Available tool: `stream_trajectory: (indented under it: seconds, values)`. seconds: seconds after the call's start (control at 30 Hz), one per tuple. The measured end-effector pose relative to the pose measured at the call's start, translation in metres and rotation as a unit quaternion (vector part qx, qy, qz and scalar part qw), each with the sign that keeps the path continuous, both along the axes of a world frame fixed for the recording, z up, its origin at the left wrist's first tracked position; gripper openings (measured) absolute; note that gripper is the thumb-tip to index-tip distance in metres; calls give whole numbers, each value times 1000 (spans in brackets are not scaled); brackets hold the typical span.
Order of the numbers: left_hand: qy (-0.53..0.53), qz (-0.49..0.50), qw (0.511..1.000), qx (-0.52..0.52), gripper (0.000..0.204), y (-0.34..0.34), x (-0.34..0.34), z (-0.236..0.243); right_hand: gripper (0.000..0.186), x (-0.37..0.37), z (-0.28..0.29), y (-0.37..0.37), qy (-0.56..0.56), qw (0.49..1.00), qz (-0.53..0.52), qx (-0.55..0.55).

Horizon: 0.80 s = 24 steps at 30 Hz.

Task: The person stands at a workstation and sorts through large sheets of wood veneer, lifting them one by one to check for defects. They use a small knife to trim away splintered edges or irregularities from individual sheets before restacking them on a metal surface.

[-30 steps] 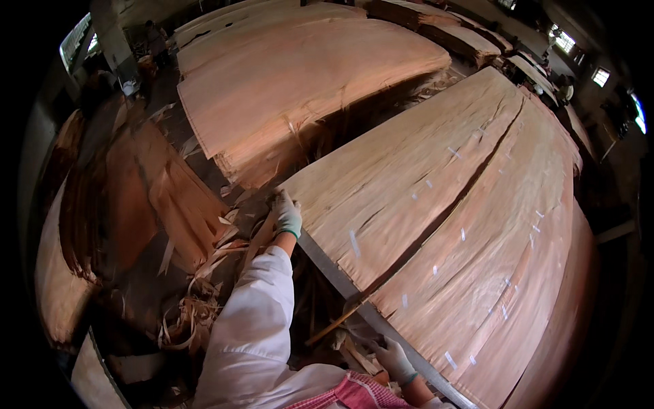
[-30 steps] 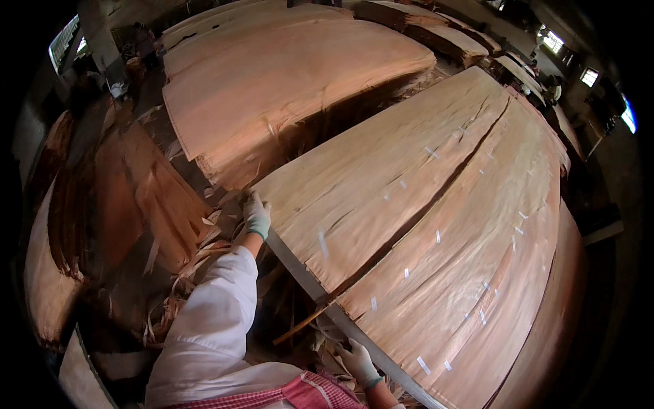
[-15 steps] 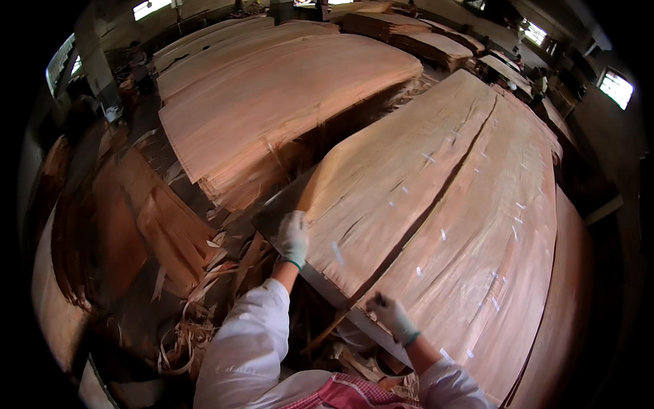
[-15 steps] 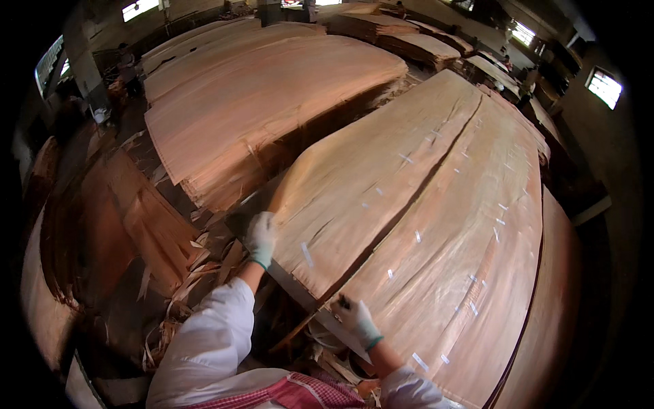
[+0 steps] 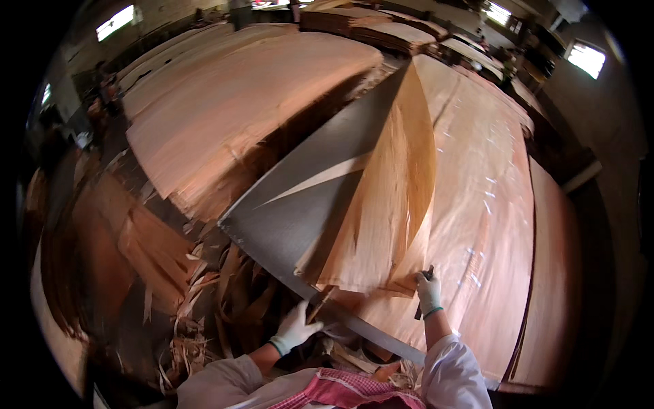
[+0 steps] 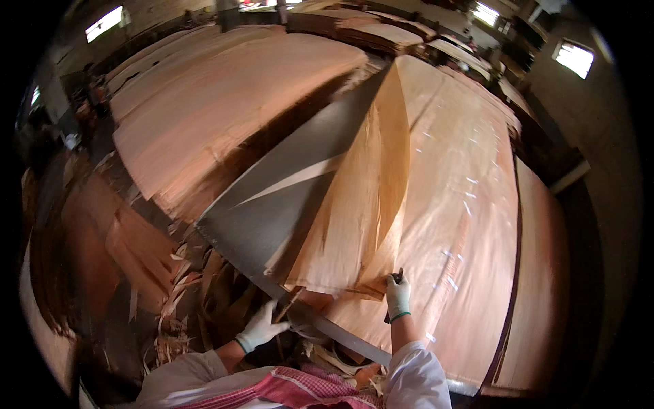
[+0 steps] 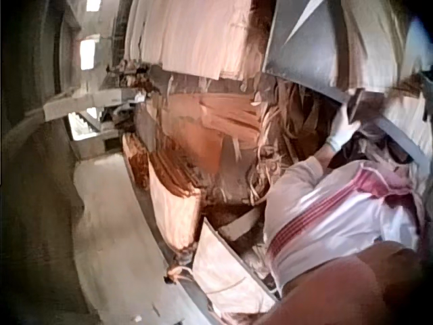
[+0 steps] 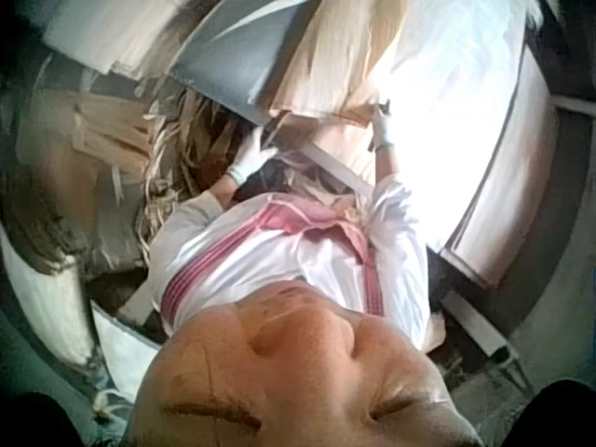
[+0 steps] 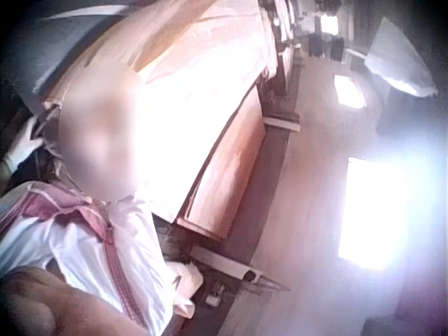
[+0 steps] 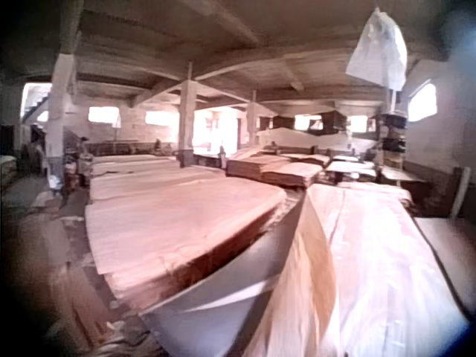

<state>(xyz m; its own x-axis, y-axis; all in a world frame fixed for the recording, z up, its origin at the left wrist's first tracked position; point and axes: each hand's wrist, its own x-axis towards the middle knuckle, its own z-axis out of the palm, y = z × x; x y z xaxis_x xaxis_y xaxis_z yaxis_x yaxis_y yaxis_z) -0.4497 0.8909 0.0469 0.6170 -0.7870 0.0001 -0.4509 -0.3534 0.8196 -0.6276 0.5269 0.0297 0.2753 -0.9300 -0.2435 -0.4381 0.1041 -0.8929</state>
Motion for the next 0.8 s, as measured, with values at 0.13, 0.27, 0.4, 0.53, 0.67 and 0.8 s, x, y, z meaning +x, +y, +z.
stream_trajectory:
  seconds: [0.13, 0.27, 0.4, 0.53, 0.67, 0.8]
  values:
    - [508, -33, 853, 114, 23, 2, -22, -18, 13, -52, -22, -9, -15, 998, -55, 18]
    - [534, -14, 844, 37, 21, -34, -19, 3, 17, -59, -25, 12, 13, 994, -30, 105]
    - [492, 15, 870, 38, 20, -52, 4, -10, 22, -37, -12, 46, -7, 991, 20, 134]
    - [425, 19, 904, 36, 18, -53, 24, 5, 28, -15, 27, 57, 51, 969, 168, 174]
    - [350, -14, 936, 32, 26, -82, -22, 71, 38, -45, 2, 19, -33, 980, 143, -134]
    - [19, -42, 997, -59, 32, -78, -99, 43, 37, 15, 119, 86, -110, 992, 48, 36]
